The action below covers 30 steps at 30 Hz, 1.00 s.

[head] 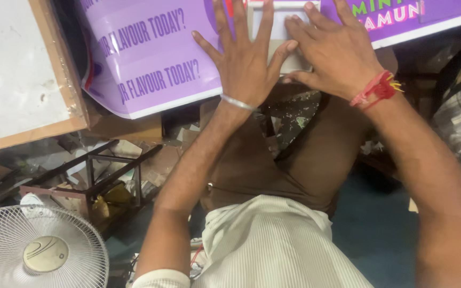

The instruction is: The person repeatedly applies small white rectangular stickers onto a large purple Smirnoff Minty Jamun poster. They smooth each sticker with their hands and occasionally peel off a sticker to reapply it elsewhere on the poster.

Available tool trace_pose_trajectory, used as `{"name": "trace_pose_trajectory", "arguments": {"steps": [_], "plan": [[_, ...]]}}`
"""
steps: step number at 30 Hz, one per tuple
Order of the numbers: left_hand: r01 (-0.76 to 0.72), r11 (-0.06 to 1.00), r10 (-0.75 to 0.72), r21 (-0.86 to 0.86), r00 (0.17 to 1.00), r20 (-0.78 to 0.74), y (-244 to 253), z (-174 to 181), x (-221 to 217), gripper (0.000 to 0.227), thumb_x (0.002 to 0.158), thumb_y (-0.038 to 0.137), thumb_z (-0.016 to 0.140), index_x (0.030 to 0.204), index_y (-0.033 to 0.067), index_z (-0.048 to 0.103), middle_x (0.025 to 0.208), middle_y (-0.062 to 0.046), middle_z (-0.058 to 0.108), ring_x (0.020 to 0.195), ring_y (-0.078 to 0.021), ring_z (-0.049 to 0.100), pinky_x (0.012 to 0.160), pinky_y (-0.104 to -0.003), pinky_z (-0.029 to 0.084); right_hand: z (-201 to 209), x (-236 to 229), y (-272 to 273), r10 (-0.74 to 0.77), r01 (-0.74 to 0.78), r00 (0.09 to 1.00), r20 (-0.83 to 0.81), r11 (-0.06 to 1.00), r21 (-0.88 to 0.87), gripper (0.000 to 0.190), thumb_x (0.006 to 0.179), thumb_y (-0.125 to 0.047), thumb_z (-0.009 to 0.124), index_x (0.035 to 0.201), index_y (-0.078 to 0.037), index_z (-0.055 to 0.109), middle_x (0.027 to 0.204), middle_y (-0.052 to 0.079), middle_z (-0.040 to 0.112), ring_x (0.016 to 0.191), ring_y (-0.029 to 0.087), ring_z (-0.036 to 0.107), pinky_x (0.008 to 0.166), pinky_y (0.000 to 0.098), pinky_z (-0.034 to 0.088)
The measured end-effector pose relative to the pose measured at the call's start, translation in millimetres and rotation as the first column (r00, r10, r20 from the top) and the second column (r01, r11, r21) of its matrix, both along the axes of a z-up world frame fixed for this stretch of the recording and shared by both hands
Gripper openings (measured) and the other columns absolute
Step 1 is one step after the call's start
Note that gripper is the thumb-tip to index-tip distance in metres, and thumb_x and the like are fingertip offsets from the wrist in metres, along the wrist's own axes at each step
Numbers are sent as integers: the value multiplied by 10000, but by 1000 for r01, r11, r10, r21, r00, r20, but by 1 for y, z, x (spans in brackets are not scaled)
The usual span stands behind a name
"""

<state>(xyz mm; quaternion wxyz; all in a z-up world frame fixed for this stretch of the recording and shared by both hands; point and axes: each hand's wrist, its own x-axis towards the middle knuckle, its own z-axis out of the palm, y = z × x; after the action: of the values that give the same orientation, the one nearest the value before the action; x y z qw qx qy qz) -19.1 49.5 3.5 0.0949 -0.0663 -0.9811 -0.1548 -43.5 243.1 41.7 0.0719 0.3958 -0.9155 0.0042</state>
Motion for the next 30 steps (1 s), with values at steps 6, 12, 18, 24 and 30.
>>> {"name": "trace_pose_trajectory", "arguments": {"steps": [6,12,18,24,30], "plan": [[24,929,-58,370,995,81,0,7,66,777,1017,402,715,1583,30,334,1591,-195,421,1472,-415,370,1285,-554,280,-1,-6,-7,-100,96,995,-16,978,-188,953,878,-678,778,1448,44,529,1314,185,652,1248,333,566,1046,521,353],[36,797,95,603,979,-183,-22,-32,23,941,1022,204,757,1656,25,87,1644,-365,198,1573,-471,195,1319,-474,308,-4,27,-19,-199,204,976,92,978,-41,787,1043,-525,743,1571,10,513,1051,64,674,1049,233,564,988,472,390],[4,945,-9,326,1000,16,-62,-28,-36,977,886,251,863,1576,15,213,1261,-172,708,1165,-395,656,1039,-531,485,6,40,-5,-123,132,981,151,990,-52,808,921,-384,825,1593,-82,494,1171,57,640,1113,232,549,970,482,391],[-83,996,78,39,989,125,-49,-15,-43,934,877,223,809,1590,11,243,996,-90,744,1056,-335,680,1165,-612,371,6,-17,-40,22,-22,1000,9,999,44,1203,501,-511,898,1518,-18,488,1500,134,523,1444,304,387,1096,653,275],[83,994,-91,-65,988,-126,-23,-25,-20,860,828,-74,557,1614,26,223,1559,-149,587,1344,-302,596,1297,-632,151,-12,-55,-65,82,-132,966,246,972,193,1305,413,-609,906,1482,-10,459,1571,189,423,1525,340,263,1152,702,113]]}}
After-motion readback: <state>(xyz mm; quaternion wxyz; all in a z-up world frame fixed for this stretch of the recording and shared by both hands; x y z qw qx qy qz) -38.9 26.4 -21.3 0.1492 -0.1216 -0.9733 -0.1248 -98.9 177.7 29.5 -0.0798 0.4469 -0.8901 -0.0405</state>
